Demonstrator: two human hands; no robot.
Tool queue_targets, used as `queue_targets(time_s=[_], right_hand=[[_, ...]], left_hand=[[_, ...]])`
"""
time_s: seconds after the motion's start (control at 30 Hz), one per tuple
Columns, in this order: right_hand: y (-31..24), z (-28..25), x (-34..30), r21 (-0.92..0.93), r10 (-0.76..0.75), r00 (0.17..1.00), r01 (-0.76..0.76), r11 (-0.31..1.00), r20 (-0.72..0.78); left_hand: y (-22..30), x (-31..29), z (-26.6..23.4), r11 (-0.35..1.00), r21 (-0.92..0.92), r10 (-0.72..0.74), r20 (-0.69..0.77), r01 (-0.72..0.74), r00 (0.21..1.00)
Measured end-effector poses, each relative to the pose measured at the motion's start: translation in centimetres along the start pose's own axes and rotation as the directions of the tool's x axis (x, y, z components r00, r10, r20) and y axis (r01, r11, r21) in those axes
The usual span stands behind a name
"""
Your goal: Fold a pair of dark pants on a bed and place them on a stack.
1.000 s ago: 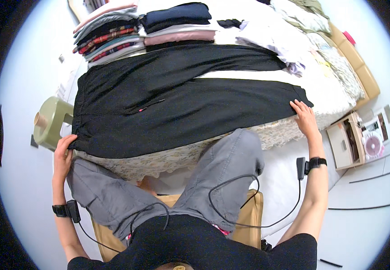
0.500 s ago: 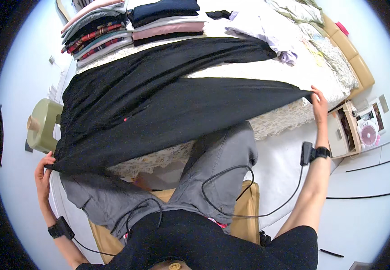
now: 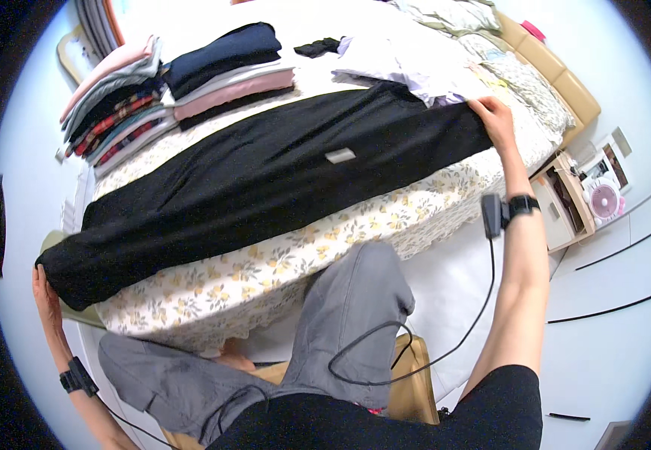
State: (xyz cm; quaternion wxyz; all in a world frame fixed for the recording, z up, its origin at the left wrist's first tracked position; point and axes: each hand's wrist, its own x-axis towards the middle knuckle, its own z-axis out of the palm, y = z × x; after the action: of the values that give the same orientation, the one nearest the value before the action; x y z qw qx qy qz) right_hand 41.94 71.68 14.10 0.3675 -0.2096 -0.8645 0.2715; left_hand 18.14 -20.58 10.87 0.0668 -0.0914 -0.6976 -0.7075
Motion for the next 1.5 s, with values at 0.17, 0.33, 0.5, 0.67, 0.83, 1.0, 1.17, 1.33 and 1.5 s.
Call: queue_targets(time_s=[0.17, 0.33, 0.5, 0.67, 0.83, 1.0, 1.17, 1.33, 1.5], right_hand=[[-1.4, 7.1, 8.3, -0.111, -0.221, 0.975, 0.221, 0.969, 0.015], [1.8, 15.4, 11.8, -0.206, -0.051, 0.998, 0.058, 0.977, 0.040], [7.3, 17.8, 9.3, -0.298, -0.016, 0.997, -0.008, 0.954, -0.077], [6.5, 16.3, 6.4, -0.528, 0.317, 0.941, -0.332, 0.782, -0.122], [8.7, 17.4, 7.5, -0.167, 0.541, 0.838, -0.544, 0.822, -0.069], [6.6, 15.9, 7.0, -0.030, 0.304, 0.907, -0.326, 0.945, -0.290], [8.3, 7.0, 9.8, -0.172, 0.066, 0.991, -0.085, 0.981, -0.115], [12.9, 2.4, 2.4, 0.026, 0.269, 0.961, -0.268, 0.963, -0.059], [28.5, -0.3, -1.4, 0.253, 0.490, 0.870, -0.488, 0.835, 0.057]], left_hand=[[-4.8, 8.7, -1.0, 0.984, 0.114, -0.142, 0.023, 0.138, 0.990], [-9.9, 11.8, -0.8, 0.908, 0.265, -0.352, 0.057, 0.326, 0.934], [-7.8, 9.0, 4.5, 0.890, 0.225, -0.393, -0.059, 0.396, 0.918], [-6.2, 6.3, 6.6, 0.880, 0.193, -0.422, -0.107, 0.435, 0.900], [-4.0, 4.4, 6.7, 0.808, 0.190, -0.568, -0.002, 0.558, 0.823], [-2.1, 3.0, 7.2, 0.740, 0.354, -0.577, -0.105, 0.573, 0.810], [1.3, 1.3, 4.0, 0.882, 0.419, -0.297, 0.143, 0.214, 0.944], [-2.4, -0.5, 7.2, 0.717, 0.443, -0.592, -0.019, 0.538, 0.806], [-2.9, -1.6, 8.8, 0.804, 0.212, -0.582, 0.084, 0.556, 0.809]])
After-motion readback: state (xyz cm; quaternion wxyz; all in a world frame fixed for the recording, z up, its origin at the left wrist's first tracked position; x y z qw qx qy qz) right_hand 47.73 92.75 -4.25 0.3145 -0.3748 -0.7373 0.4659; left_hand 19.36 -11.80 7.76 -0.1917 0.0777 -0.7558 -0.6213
